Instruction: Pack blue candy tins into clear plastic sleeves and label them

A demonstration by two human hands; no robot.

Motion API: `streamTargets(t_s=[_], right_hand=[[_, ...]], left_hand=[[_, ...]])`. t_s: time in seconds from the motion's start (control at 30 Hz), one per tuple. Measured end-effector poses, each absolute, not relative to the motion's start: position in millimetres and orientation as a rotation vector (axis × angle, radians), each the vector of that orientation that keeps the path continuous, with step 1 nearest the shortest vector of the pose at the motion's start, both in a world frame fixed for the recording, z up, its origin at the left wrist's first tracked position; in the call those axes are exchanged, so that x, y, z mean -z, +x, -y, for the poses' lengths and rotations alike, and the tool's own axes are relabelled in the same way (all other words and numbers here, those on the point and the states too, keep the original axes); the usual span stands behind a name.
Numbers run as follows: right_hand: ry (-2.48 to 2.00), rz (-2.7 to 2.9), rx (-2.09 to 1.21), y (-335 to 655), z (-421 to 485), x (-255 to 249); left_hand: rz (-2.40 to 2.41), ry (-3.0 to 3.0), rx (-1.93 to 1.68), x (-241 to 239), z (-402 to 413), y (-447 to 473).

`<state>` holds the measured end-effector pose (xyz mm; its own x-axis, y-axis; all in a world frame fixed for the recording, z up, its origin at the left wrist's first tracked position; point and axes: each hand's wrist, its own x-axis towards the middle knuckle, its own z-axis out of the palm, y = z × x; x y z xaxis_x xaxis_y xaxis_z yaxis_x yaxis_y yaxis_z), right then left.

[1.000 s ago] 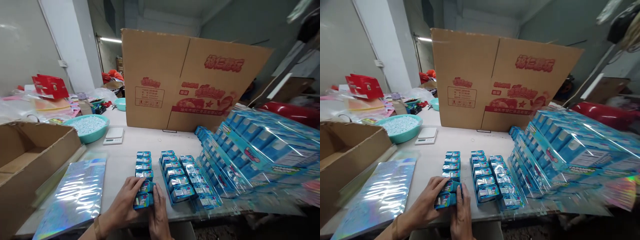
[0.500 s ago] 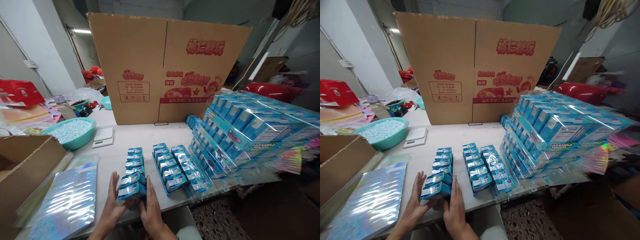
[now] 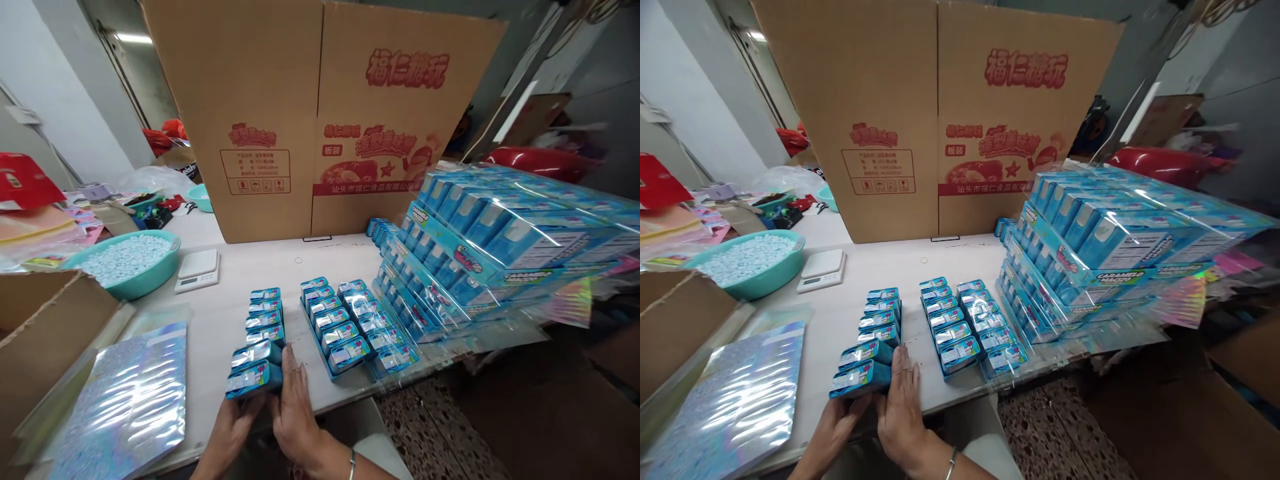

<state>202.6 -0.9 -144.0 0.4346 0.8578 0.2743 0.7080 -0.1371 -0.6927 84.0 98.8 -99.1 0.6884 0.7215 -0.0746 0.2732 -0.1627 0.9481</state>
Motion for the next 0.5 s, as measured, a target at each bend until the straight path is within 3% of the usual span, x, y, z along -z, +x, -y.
streamTargets(t_s=[0.33,0.43,0.5], right_hand=[[-2.012,1.358,-0.487,238.5,22.2,117.8],[-1.756,1.169,-0.762,246.6,26.5,98.1],[-1.543,1.042,-0.779,244.1,19.8,86.6]], left_hand=[[-0.825,1.796,-0.399,109.7,-104.1,82.0],[-0.787,1.704,-0.527,107.5,-108.0,80.4],[-0.772,1.581,-0.731,104.5,-109.4,85.9]])
